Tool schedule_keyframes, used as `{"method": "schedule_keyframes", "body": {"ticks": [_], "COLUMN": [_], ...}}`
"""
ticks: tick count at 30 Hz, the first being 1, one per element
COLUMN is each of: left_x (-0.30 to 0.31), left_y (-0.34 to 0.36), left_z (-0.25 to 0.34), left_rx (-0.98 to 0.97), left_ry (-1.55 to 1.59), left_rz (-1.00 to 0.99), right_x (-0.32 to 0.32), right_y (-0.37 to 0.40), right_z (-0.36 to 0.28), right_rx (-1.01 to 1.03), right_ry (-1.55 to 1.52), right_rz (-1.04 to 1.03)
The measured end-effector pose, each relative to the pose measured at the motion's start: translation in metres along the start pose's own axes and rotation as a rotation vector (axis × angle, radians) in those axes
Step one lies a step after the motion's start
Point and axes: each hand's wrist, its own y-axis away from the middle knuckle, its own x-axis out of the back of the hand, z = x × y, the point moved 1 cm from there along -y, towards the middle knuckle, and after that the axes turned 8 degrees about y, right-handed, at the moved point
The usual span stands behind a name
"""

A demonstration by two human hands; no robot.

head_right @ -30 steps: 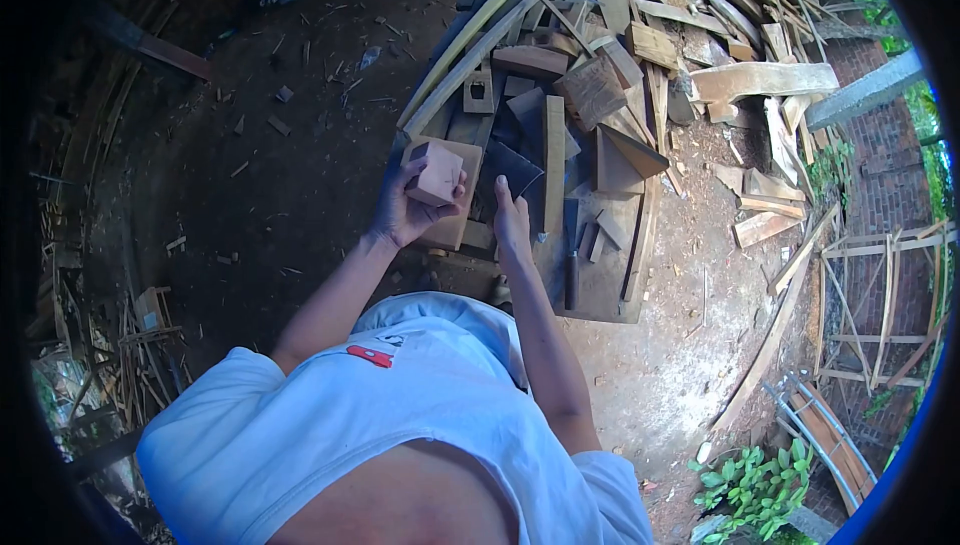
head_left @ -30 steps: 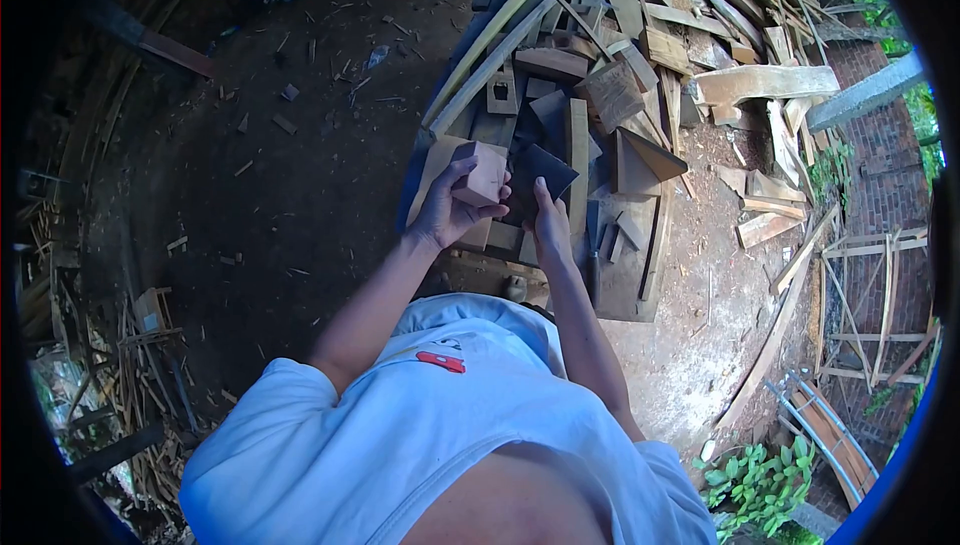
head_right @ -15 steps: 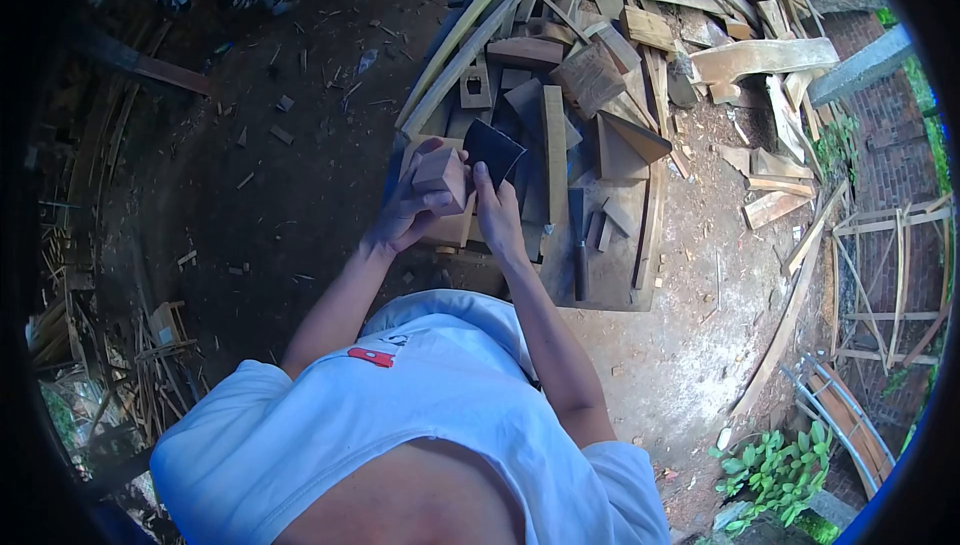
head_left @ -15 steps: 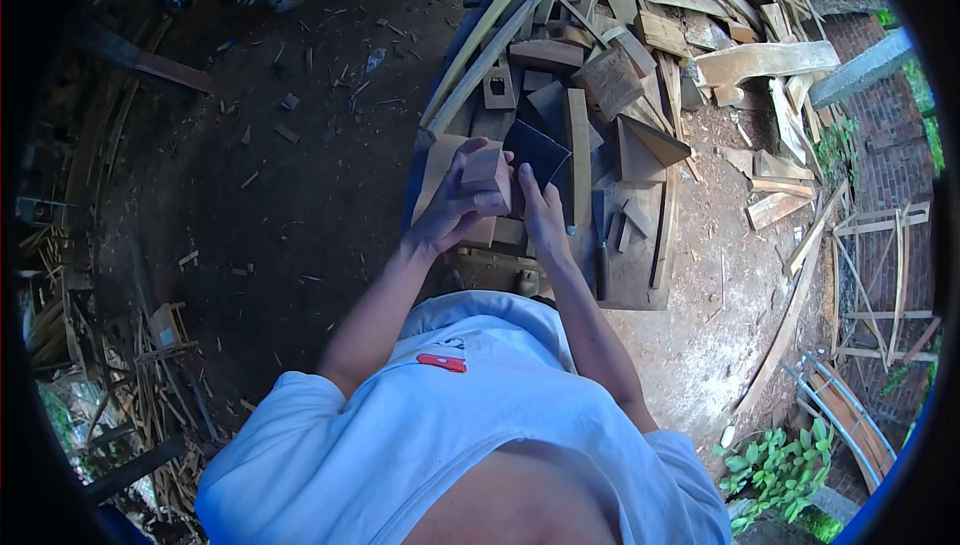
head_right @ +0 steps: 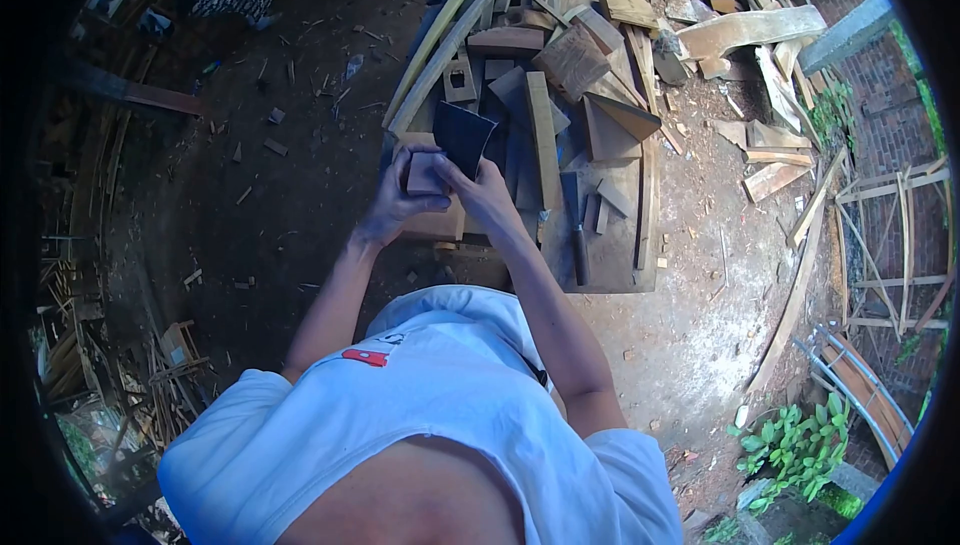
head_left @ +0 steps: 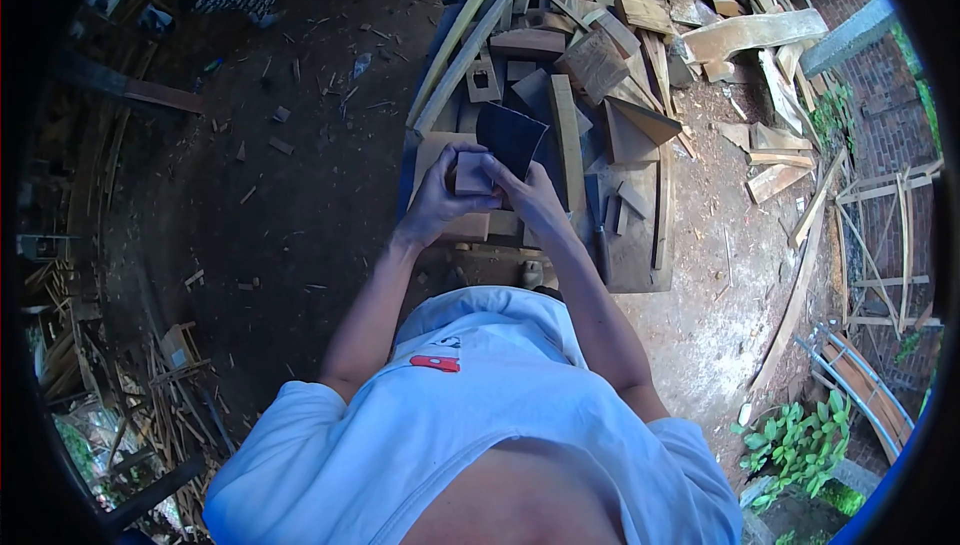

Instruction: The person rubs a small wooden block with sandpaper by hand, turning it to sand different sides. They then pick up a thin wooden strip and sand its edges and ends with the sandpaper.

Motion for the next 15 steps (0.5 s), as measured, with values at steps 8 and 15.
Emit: {"method": "schedule_keyframes", "body": {"ticks": [8,15], "left_x": [-0.006,0.027], "left_y": [0.01,-0.007], "left_z": [-0.01,-0.049], "left_rx": [0.091,0.112], "left_ry": [0.476,0.641], "left_rz": [0.039,0.245], "right_x": [0.011,-0.008], "right_y": [-0.019,0.01], "right_z": [0.015,-0.015], "right_rx": [-0.024,0.5], "right_ry": [0.008,0.745], "right_rz": [0.104,0.296]}}
